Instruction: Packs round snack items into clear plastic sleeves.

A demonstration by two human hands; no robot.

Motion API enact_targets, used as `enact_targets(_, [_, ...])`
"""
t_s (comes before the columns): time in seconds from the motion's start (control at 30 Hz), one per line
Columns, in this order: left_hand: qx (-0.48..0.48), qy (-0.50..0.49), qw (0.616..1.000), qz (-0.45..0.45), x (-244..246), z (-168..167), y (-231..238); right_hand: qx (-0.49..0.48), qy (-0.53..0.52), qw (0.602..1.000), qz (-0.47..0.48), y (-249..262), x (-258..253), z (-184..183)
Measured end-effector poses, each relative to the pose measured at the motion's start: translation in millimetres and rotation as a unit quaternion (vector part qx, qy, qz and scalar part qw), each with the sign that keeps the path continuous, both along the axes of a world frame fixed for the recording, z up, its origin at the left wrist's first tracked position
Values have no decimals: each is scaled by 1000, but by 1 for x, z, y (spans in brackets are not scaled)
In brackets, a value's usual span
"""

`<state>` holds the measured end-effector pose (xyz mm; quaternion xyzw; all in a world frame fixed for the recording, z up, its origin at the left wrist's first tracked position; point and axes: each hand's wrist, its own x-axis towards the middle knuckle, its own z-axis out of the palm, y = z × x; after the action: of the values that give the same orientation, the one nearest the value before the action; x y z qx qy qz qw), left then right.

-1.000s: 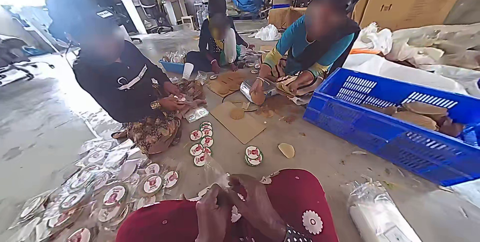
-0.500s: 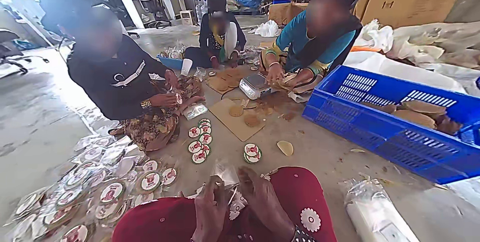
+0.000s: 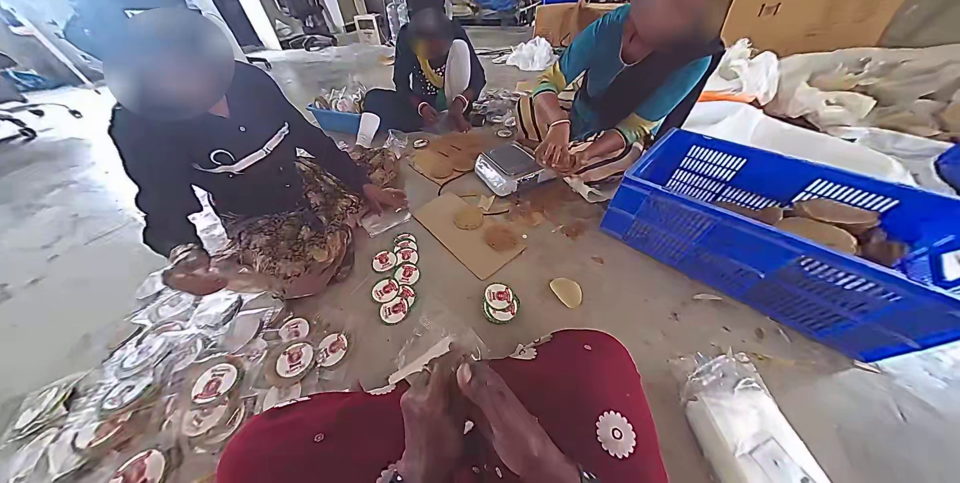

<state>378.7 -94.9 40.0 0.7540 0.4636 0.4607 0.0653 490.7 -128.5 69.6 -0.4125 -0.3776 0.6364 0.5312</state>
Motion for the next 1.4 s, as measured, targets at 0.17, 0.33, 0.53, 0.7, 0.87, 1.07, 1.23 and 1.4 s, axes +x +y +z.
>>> enact_targets(0.17, [110, -26, 993, -40, 20, -5, -22, 7, 159, 985, -63, 13, -3, -9])
enact_targets(0.33, [121, -10, 992, -32, 13, -5, -10, 55, 187, 980, -42, 24, -4, -19])
enact_targets(0.53, [35, 16, 998, 40, -33, -11, 68, 135, -43, 989, 50, 62, 23, -13])
enact_targets(0.7, [-32, 8, 992, 126, -87, -28, 130, 52, -373, 909, -181, 144, 118, -36])
enact_targets(0.87, [-119, -35, 977, 172, -97, -51, 149, -140, -517, 826, -175, 202, 181, -123])
enact_targets(1.07, [-186, -64, 969, 150, -84, -56, 161, -210, -630, 747, -34, 229, 169, -161])
enact_targets(1.23, [-206, -71, 964, 152, -82, -61, 168, -264, -600, 752, -58, 244, 172, -181])
enact_targets(1.4, [-201, -82, 965, 147, -83, -66, 176, -276, -578, 763, -82, 243, 187, -184])
